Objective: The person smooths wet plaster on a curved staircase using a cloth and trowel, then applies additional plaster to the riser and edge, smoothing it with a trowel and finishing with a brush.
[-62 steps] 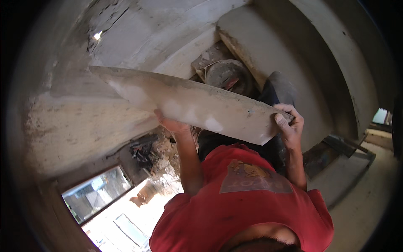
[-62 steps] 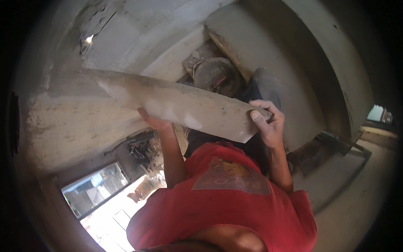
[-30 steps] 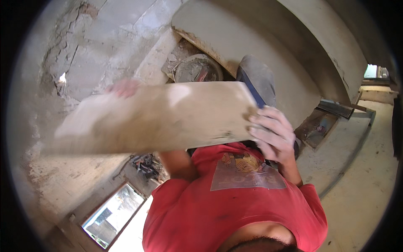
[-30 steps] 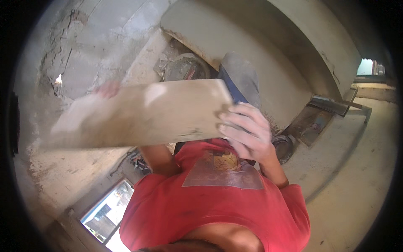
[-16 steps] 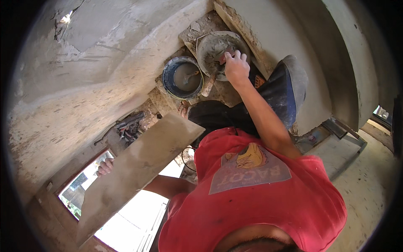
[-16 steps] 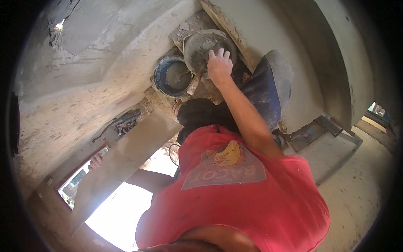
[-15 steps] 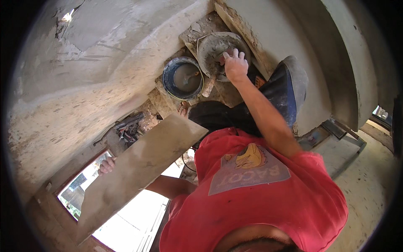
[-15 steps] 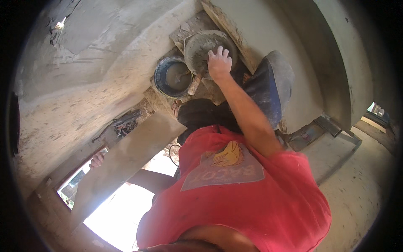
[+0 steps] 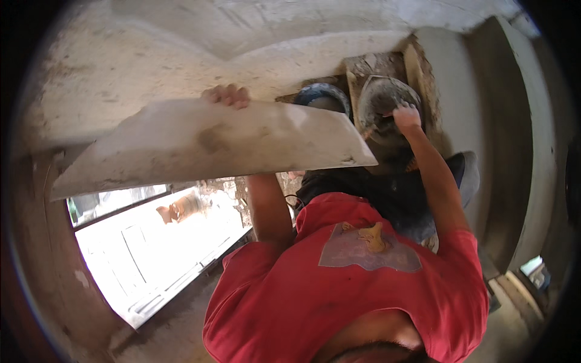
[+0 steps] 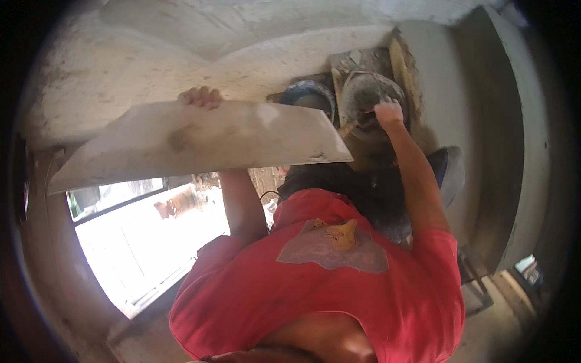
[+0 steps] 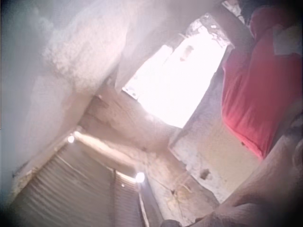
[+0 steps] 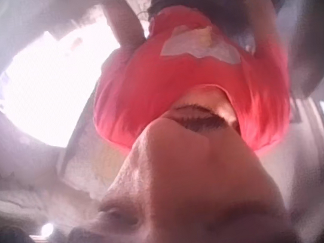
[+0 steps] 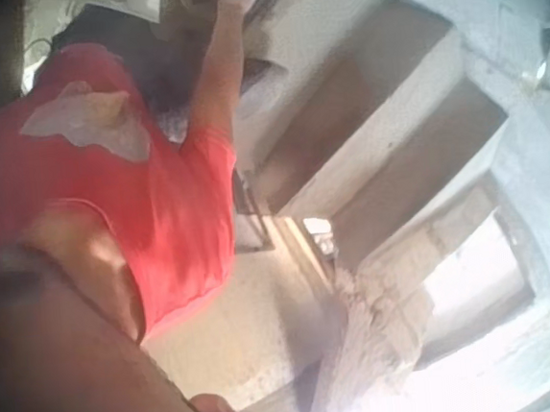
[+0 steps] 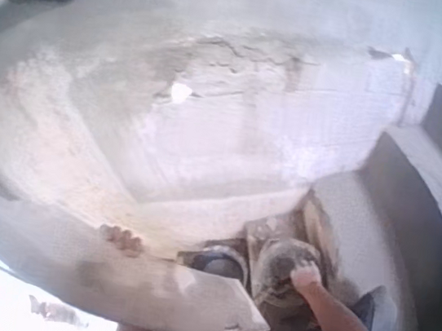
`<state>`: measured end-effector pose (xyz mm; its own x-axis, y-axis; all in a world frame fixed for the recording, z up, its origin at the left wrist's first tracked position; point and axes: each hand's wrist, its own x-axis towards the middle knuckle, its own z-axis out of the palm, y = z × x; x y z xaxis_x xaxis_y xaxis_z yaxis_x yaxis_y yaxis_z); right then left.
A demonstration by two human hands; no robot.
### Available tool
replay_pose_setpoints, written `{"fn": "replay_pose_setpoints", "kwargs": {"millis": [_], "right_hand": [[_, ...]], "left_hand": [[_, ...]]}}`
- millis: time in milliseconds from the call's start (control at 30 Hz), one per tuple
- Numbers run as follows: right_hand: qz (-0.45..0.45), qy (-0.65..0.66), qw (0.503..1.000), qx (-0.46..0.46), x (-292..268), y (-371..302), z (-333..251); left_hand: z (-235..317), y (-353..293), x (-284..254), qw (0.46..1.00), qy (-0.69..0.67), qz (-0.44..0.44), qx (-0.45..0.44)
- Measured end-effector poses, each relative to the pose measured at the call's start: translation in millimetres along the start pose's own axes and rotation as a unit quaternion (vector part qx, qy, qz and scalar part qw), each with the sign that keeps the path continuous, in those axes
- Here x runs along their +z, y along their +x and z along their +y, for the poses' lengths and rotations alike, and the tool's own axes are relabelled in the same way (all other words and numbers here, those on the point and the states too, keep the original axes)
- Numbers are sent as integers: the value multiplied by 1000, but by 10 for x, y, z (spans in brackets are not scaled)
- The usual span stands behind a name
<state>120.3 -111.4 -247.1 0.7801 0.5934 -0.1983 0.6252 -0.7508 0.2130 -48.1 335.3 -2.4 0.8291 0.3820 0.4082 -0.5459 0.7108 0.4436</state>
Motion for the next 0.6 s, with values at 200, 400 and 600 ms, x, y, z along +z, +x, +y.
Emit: {"fn": "replay_pose_setpoints", "kwargs": {"millis": [200, 400, 600], "right_hand": [[104, 177, 970, 131, -1535, -188, 133], [346, 389, 854, 1, -3785, -1568, -158], [428, 327, 838, -91, -4182, -1929, -812]], "left_hand": [[-364, 426, 100, 988, 41, -115, 98], [-903, 834, 46, 979, -40, -197, 22], [-1347, 1073, 129, 936, -33, -349, -29]]}}
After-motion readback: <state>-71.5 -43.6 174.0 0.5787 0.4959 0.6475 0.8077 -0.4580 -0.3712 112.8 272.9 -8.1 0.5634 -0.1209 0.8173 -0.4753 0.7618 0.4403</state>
